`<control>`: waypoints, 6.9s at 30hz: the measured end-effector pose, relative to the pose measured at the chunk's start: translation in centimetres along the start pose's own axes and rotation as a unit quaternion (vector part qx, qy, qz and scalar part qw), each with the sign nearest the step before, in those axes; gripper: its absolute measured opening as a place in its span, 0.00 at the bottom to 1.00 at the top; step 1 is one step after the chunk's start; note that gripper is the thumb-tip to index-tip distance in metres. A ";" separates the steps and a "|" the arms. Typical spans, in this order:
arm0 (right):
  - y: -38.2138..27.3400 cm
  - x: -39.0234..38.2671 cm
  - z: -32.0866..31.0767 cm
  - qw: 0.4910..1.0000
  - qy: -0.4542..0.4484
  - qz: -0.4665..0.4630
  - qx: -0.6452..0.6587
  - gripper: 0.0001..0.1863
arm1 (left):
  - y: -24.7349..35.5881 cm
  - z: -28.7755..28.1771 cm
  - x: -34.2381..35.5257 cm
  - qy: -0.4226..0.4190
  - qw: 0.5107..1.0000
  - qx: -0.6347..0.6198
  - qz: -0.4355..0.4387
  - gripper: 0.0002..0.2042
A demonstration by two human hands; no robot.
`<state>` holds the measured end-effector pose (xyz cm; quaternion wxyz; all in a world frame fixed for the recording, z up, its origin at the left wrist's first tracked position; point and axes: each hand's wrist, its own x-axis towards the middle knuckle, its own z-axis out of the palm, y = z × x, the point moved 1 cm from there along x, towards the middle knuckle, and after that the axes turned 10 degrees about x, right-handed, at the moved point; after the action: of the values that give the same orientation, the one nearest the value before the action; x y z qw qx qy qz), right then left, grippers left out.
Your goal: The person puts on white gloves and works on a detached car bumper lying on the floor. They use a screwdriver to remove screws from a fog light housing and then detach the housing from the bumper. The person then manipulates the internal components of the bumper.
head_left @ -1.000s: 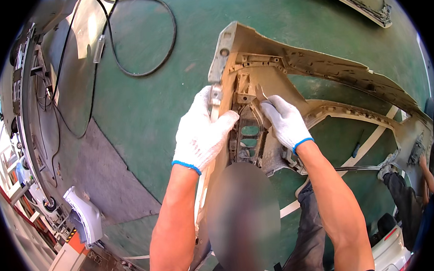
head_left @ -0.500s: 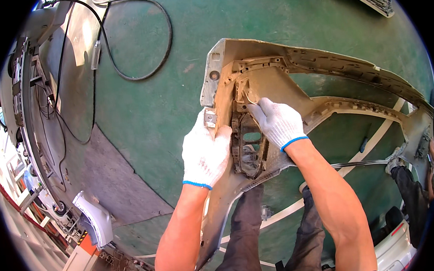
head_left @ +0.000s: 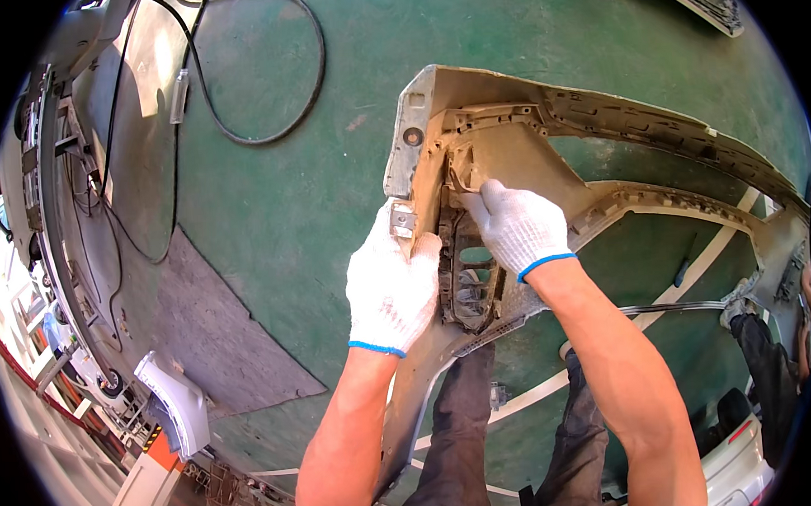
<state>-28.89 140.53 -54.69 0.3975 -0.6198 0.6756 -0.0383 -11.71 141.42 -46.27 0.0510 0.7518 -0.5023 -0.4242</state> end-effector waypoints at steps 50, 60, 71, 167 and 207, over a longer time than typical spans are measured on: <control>-1.4 -2.9 0.9 0.708 -0.109 0.307 0.627 0.27 | -0.6 0.4 -0.4 0.028 1.000 -0.013 0.008 0.20; 4.7 -4.8 0.2 0.761 -0.109 0.271 0.580 0.23 | -0.6 0.2 -0.3 -0.008 0.996 -0.082 -0.045 0.17; 8.7 -3.7 1.3 0.851 -0.034 0.180 0.492 0.26 | -0.3 1.0 0.0 0.056 0.996 -0.060 -0.031 0.10; 7.7 2.2 -3.9 0.956 -0.228 0.007 0.184 0.24 | 1.6 0.9 -3.0 0.088 0.995 0.034 -0.017 0.12; 4.8 1.4 -4.0 0.809 -0.325 0.294 0.392 0.29 | 1.1 1.0 -3.2 0.073 0.997 0.023 -0.009 0.14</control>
<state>-35.02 138.67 -55.25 0.7953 -0.1590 0.5845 0.0230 -13.60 143.76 -44.53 0.0662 0.7861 -0.5004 -0.3567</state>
